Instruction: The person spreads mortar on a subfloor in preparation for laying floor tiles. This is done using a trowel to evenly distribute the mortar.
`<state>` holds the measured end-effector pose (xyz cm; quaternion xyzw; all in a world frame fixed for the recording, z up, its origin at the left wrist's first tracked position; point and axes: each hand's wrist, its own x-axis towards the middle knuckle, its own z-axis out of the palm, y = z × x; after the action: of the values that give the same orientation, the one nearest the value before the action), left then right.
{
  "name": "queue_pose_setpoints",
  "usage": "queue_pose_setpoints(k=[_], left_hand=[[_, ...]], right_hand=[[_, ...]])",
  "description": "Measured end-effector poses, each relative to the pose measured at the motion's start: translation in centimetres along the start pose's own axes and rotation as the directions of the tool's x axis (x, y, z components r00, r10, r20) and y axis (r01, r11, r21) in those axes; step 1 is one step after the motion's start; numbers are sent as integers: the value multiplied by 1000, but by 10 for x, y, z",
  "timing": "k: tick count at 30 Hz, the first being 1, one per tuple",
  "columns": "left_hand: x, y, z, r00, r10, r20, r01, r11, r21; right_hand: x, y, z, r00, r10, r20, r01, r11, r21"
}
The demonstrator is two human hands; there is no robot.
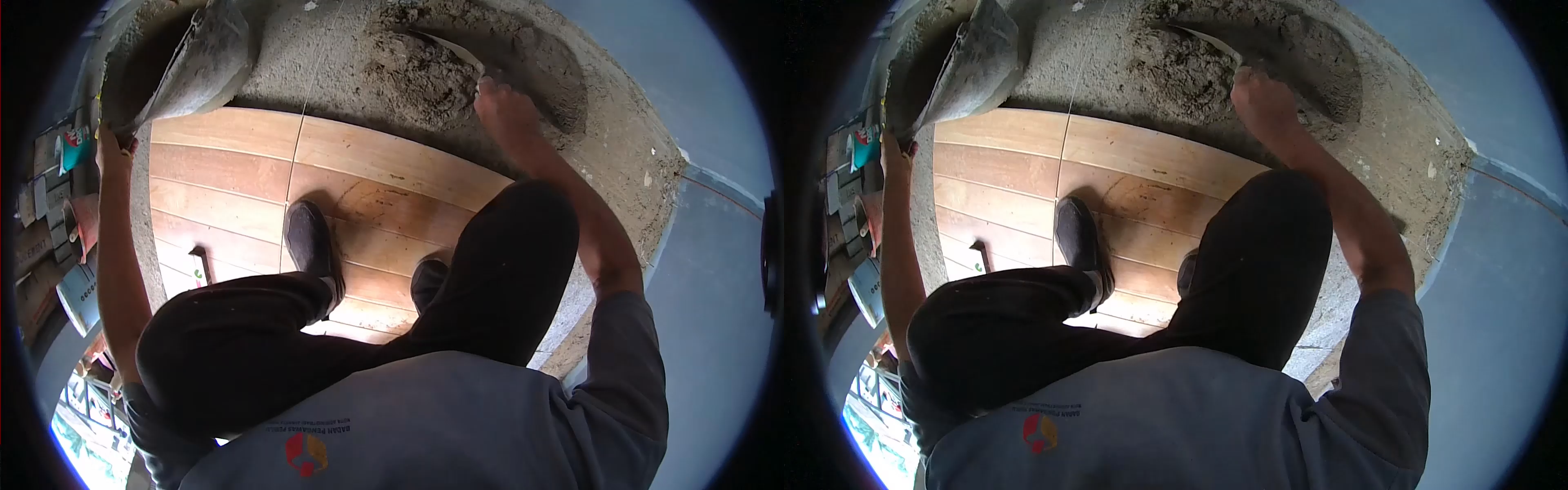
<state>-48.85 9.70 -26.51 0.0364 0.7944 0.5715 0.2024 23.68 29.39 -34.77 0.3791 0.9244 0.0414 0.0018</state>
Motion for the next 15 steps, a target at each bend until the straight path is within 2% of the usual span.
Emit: queue_pose_setpoints(k=[1,3,5,6,7,9,11,13,15], left_hand=[[7,-3,-6,999,-30,25,29,999,15],[25,6,-11,978,-152,-141,180,960,215],[41,24,-33,969,123,-215,25,814,580],[58,41,-47,901,423,-101,-186,584,790],[37,68,-44,860,510,24,-294,456,840],[-65,124,-12,848,390,360,-518,458,722],[-191,165,13,772,223,595,-620,475,625],[-307,192,35,644,85,760,-714,423,557],[-403,192,43,600,43,799,-695,521,495]], right_hand=[[-2,2,-2,999,-38,-10,38,999,13],[-3,4,-4,995,-100,-31,100,995,-6],[-9,5,-5,987,-158,-17,157,986,-56],[-7,8,-7,985,-172,-26,170,985,-41],[-7,9,-8,982,-187,-33,186,982,-22],[-6,8,-9,976,-216,-5,216,976,-16],[-6,9,-9,966,-249,67,253,967,-45],[1,12,-19,954,-286,92,284,958,38],[-1,17,-24,943,-306,128,294,950,102]])
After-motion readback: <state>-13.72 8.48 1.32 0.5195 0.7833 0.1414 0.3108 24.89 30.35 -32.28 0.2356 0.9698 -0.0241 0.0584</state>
